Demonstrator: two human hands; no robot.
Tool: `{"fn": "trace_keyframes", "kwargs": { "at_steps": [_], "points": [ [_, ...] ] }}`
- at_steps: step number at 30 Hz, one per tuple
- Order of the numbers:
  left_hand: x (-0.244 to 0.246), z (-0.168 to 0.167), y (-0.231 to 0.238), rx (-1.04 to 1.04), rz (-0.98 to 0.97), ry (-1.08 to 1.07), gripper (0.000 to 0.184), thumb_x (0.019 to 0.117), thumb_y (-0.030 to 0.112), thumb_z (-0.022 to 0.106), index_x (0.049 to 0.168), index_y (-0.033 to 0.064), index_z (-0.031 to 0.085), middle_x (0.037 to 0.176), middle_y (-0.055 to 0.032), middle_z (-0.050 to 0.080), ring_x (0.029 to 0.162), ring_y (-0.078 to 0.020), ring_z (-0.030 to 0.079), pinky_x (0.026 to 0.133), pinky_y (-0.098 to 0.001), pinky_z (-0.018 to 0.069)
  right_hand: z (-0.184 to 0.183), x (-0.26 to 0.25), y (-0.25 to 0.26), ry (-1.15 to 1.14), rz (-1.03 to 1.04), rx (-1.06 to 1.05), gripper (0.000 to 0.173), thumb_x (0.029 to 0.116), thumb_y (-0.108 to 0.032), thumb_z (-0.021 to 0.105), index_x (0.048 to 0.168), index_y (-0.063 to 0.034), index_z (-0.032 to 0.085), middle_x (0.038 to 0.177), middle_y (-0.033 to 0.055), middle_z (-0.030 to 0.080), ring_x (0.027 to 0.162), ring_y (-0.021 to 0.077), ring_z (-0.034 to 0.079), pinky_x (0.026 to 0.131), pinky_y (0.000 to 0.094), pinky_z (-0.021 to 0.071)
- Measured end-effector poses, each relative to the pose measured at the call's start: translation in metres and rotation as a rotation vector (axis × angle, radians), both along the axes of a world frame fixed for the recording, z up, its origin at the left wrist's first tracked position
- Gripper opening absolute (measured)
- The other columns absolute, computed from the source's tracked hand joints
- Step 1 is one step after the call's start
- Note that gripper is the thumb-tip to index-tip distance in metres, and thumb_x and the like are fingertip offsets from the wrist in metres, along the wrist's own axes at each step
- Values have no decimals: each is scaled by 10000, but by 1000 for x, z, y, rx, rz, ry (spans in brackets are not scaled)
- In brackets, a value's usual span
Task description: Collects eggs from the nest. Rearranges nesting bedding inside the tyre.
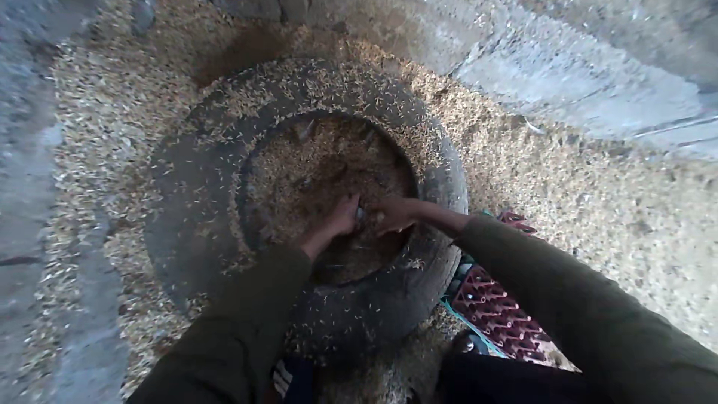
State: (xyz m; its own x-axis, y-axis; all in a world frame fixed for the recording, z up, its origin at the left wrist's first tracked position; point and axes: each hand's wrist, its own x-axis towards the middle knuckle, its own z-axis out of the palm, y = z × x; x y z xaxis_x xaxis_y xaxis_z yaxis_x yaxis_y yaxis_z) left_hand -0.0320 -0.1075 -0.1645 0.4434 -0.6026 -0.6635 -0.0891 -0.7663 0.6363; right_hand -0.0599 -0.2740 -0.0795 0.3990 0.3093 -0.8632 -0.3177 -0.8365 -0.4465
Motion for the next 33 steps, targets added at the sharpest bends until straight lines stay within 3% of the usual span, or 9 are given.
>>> {"fn": "trace_keyframes", "kwargs": {
  "at_steps": [2,5,9,14,17,22,27,30,33],
  "points": [
    [10,1,4,-6,88,10,795,908,283,773,1537,53,344,1325,-293,581,1192,-457,600,986,-629,484,3,4,-12,35,-255,123,459,1055,-227,580,1451,-28,461,1134,222,626,916,291,631,817,470,541],
    [40,13,21,-50,272,132,608,951,319,700,1456,86,454,1210,-259,638,1049,-399,650,904,-605,520,7,15,-21,99,-522,311,436,1063,-185,450,1477,-81,362,1173,181,595,890,245,641,767,434,563],
    [68,39,37,-202,539,341,335,1046,293,545,1294,67,549,893,-75,587,687,-133,555,623,-292,502,10,24,-25,-4,-570,433,596,914,-26,579,1469,-69,366,1326,186,541,1040,285,641,814,469,583],
    [77,59,45,-319,625,400,388,935,13,647,1277,53,468,903,-80,610,722,-137,602,656,-273,531,12,28,-19,-33,-639,423,389,1016,-219,634,1333,-46,489,1176,137,599,978,213,621,812,418,553],
    [79,57,49,-339,606,385,331,978,133,663,1259,95,491,867,-72,607,660,-127,597,598,-257,528,9,28,-15,1,-708,460,346,1050,-255,453,1352,-88,486,1046,110,615,813,197,645,687,357,575],
    [77,57,45,-314,776,417,386,1047,499,480,1190,153,575,802,5,590,622,-89,587,557,-224,517,10,26,-13,-44,-616,424,327,1084,-325,487,1329,-112,524,877,87,638,629,163,614,507,284,501],
    [75,61,39,-334,855,319,313,1056,370,522,1245,124,568,864,-21,602,627,-88,589,547,-220,513,20,26,-8,-204,-438,414,202,967,21,614,1169,21,605,1041,147,639,747,187,618,611,352,535],
    [71,65,36,-340,848,286,236,1046,321,556,1174,124,586,798,-15,621,601,-92,600,532,-226,519,17,26,-6,-301,-420,427,205,930,-9,698,1110,12,603,943,119,631,684,158,599,547,312,502],
    [64,66,33,-368,796,269,219,1050,280,559,1162,96,595,824,-31,614,610,-98,594,542,-230,523,12,21,-4,-413,-354,394,251,932,-20,707,1177,5,654,1014,157,671,775,207,642,671,381,560]
  ]
}}
